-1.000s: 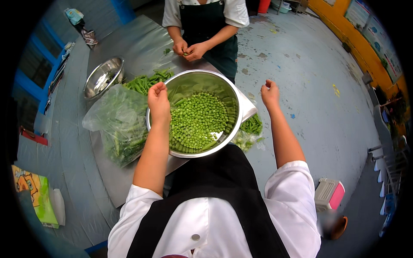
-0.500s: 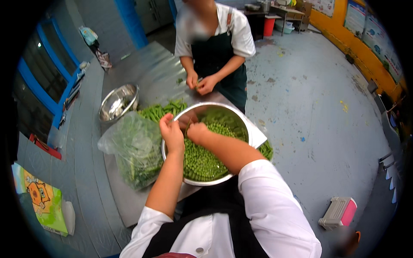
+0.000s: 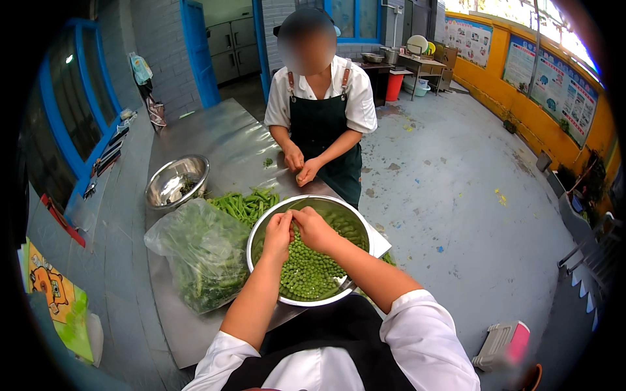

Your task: The person stands at a stainless steel table and shells green peas by hand, placing the peas into a large metal bowl. Another person in an apron is visible in the background, also shelling peas. The recorder occasionally reaches into a plastic bag to retrieve more pea pods.

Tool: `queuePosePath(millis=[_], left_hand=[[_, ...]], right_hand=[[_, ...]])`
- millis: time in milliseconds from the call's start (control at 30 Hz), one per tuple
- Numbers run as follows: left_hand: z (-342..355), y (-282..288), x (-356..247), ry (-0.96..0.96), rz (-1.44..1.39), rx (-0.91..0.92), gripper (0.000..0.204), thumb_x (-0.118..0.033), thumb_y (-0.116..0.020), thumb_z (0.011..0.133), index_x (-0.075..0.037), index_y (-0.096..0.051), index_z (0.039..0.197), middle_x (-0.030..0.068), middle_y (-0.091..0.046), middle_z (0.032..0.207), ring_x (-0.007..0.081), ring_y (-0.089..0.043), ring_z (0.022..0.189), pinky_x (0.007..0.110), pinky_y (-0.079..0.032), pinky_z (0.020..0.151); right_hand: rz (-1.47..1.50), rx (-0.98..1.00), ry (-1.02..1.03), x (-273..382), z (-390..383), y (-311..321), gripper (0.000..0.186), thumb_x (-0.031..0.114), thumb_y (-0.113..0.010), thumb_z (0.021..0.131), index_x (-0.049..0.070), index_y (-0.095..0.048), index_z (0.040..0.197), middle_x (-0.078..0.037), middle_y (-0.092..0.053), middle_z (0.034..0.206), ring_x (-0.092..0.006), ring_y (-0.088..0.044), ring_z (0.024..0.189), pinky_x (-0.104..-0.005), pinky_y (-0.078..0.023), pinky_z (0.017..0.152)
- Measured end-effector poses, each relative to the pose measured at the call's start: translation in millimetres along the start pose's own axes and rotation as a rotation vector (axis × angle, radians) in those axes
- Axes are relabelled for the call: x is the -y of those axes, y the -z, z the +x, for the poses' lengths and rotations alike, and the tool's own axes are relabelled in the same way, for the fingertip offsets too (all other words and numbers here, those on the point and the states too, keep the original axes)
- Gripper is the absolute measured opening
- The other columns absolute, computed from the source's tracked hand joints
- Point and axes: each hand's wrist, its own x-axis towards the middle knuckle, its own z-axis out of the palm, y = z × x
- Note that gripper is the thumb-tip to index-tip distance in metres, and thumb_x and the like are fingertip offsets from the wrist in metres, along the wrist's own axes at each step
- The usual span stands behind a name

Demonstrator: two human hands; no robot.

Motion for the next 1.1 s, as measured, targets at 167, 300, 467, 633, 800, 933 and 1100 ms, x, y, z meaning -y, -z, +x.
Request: queuePosePath(millis=[167, 300, 467, 633, 800, 933, 1100], left_hand=[[-0.3, 4.4, 3.1, 0.021, -0.152, 0.061, 0.015, -0.019, -0.052, 0.089, -0.005, -0.050, 0.085, -0.0009, -0.045, 0.067, 0.0077, -0.041, 0.055, 0.022, -0.035, 0.047], [0.2, 8.4, 1.5, 0.137, -0.161, 0.098, 0.014, -0.019, -0.051, 0.089, -0.006, -0.050, 0.082, -0.0009, -0.045, 0.067, 0.0082, -0.042, 0.056, 0.022, -0.036, 0.048], [2.9, 9.5, 2.1, 0.086, -0.229, 0.064, 0.016, -0.019, -0.053, 0.088, -0.005, -0.051, 0.082, -0.0005, -0.046, 0.064, 0.0081, -0.041, 0.053, 0.022, -0.034, 0.046], [-0.2, 4.4, 0.0, 0.021, -0.101, 0.046, 0.017, -0.019, -0.051, 0.089, -0.005, -0.050, 0.080, 0.0002, -0.047, 0.065, 0.0080, -0.042, 0.054, 0.022, -0.035, 0.046], [-0.8, 3.3, 0.4, -0.010, -0.037, 0.045, 0.013, -0.013, -0.050, 0.087, -0.005, -0.049, 0.077, 0.0008, -0.047, 0.063, 0.0079, -0.041, 0.052, 0.022, -0.034, 0.045], [1.9, 4.7, 0.1, -0.009, -0.026, -0.004, 0.012, -0.008, -0.049, 0.082, -0.006, -0.045, 0.071, 0.0008, -0.044, 0.060, 0.0077, -0.037, 0.048, 0.023, -0.030, 0.041], [2.6, 3.9, 3.6, -0.086, -0.007, -0.007, 0.015, -0.007, -0.047, 0.082, -0.008, -0.041, 0.068, -0.0011, -0.038, 0.054, 0.0065, -0.031, 0.041, 0.023, -0.024, 0.037]], right_hand=[[-0.030, -0.177, 0.008, 5.2, -13.8, -6.4, 0.026, 0.009, -0.052, 0.084, 0.001, -0.053, 0.108, -0.021, -0.055, 0.089, -0.0379, -0.055, 0.084, -0.0415, -0.044, 0.073], [-0.055, -0.238, 0.130, 1.1, -10.5, -2.1, 0.029, 0.008, -0.056, 0.081, 0.005, -0.054, 0.110, -0.019, -0.055, 0.087, -0.0358, -0.055, 0.080, -0.0398, -0.045, 0.069], [-0.022, -0.138, 0.126, 4.9, -14.0, 4.7, 0.030, 0.008, -0.057, 0.081, 0.006, -0.055, 0.111, -0.017, -0.055, 0.081, -0.0334, -0.056, 0.073, -0.0386, -0.046, 0.063], [-0.073, -0.161, 0.120, -1.1, -15.2, 2.2, 0.031, 0.009, -0.056, 0.082, 0.009, -0.054, 0.112, -0.016, -0.054, 0.080, -0.0333, -0.055, 0.072, -0.0390, -0.045, 0.061], [-0.081, -0.172, 0.168, 1.5, -15.6, 3.8, 0.031, 0.009, -0.055, 0.081, 0.005, -0.053, 0.112, -0.017, -0.054, 0.080, -0.0343, -0.055, 0.073, -0.0401, -0.045, 0.063], [-0.118, -0.126, 0.180, -0.5, -15.8, -2.6, 0.030, 0.006, -0.054, 0.080, -0.001, -0.052, 0.109, -0.018, -0.055, 0.082, -0.0354, -0.055, 0.076, -0.0409, -0.045, 0.066], [0.075, -0.201, 0.156, -3.7, -10.9, -13.6, 0.027, 0.009, -0.053, 0.083, -0.001, -0.052, 0.108, -0.018, -0.058, 0.079, -0.0297, -0.056, 0.069, -0.0376, -0.045, 0.062]])
